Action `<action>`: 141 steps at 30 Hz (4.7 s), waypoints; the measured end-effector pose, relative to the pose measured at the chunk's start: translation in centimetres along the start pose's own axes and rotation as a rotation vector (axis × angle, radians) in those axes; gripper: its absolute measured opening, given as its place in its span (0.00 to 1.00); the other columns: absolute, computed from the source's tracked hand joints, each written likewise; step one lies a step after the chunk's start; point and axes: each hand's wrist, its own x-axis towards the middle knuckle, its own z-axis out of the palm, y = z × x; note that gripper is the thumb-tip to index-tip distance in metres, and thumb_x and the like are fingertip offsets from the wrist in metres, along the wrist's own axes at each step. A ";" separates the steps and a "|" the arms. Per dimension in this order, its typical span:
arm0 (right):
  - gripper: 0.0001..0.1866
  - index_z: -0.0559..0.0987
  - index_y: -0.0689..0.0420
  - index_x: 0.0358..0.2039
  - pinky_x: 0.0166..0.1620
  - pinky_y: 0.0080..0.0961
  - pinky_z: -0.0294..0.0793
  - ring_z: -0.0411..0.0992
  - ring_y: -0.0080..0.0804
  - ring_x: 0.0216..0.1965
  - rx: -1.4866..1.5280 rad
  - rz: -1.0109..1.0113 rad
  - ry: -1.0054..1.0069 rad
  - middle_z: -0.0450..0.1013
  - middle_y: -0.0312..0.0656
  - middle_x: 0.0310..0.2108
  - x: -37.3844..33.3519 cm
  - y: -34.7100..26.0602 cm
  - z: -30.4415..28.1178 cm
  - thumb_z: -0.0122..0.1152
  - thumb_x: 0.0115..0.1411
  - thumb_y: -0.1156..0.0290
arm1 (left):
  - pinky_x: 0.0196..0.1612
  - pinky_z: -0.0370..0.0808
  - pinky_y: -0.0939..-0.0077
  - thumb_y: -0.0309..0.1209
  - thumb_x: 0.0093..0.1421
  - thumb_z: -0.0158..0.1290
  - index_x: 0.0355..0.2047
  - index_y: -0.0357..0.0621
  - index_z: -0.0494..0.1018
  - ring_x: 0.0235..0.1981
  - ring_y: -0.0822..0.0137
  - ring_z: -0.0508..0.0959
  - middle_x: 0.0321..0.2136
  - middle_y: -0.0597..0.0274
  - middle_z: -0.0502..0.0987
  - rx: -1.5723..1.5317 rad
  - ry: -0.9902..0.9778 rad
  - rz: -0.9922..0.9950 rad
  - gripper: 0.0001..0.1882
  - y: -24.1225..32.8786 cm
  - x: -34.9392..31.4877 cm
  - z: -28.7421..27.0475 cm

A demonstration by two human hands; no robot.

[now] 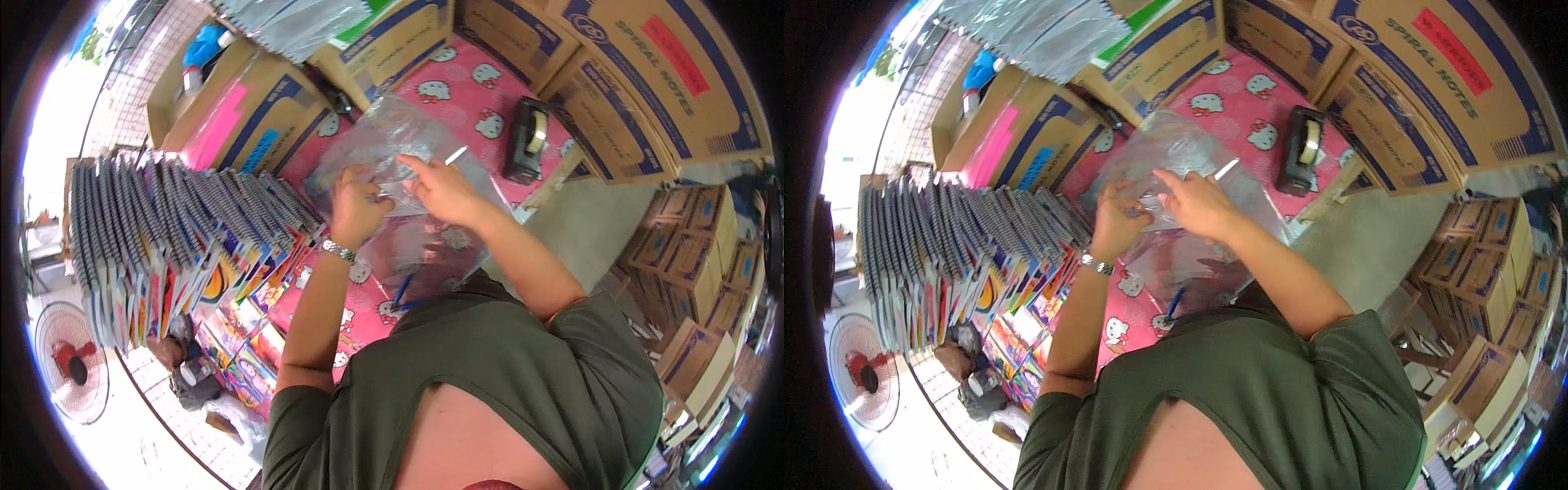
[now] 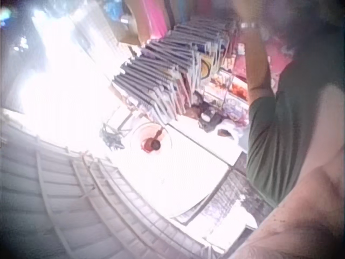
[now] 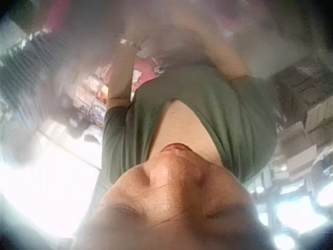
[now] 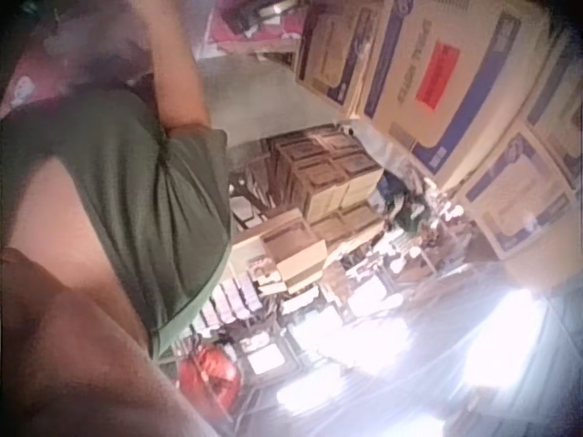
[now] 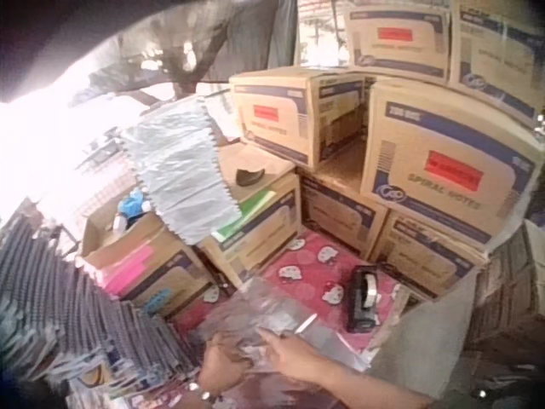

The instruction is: The person places stacks of notebooks into clear plastic bags, applies adhesive tape to seal the bags, and organizes loose notebooks by cover design.

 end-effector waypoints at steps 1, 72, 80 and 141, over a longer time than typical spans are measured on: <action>0.21 0.71 0.57 0.53 0.44 0.31 0.73 0.75 0.36 0.40 0.258 0.114 0.011 0.77 0.44 0.37 -0.5 1.3 -1.6 0.58 0.60 0.65 | 0.53 0.68 0.60 0.34 0.38 0.65 0.20 0.42 0.80 0.50 0.51 0.71 0.45 0.51 0.74 0.022 -0.005 -0.016 0.10 -0.2 0.2 0.0; 0.49 0.58 0.59 0.57 0.55 0.30 0.64 0.64 0.32 0.52 0.657 -0.398 0.064 0.65 0.42 0.50 5.5 5.1 -2.1 0.80 0.39 0.65 | 0.56 0.66 0.70 0.27 0.35 0.72 0.54 0.39 0.67 0.51 0.66 0.71 0.48 0.60 0.71 -0.446 0.026 0.003 0.42 3.1 2.4 -11.9; 0.28 0.70 0.61 0.54 0.49 0.35 0.69 0.70 0.35 0.49 0.720 -0.661 0.529 0.72 0.46 0.49 21.1 -22.3 -25.9 0.61 0.59 0.57 | 0.47 0.74 0.70 0.34 0.59 0.53 0.52 0.37 0.67 0.43 0.64 0.76 0.46 0.55 0.75 -0.645 0.892 0.449 0.23 17.8 17.0 -32.5; 0.14 0.78 0.63 0.42 0.40 0.24 0.74 0.76 0.28 0.34 0.267 -0.322 -0.346 0.78 0.44 0.32 -2.3 -32.9 45.5 0.59 0.59 0.69 | 0.38 0.75 0.77 0.29 0.62 0.49 0.44 0.41 0.72 0.31 0.72 0.76 0.31 0.65 0.76 -1.102 1.083 -0.834 0.10 -28.2 -59.7 -37.5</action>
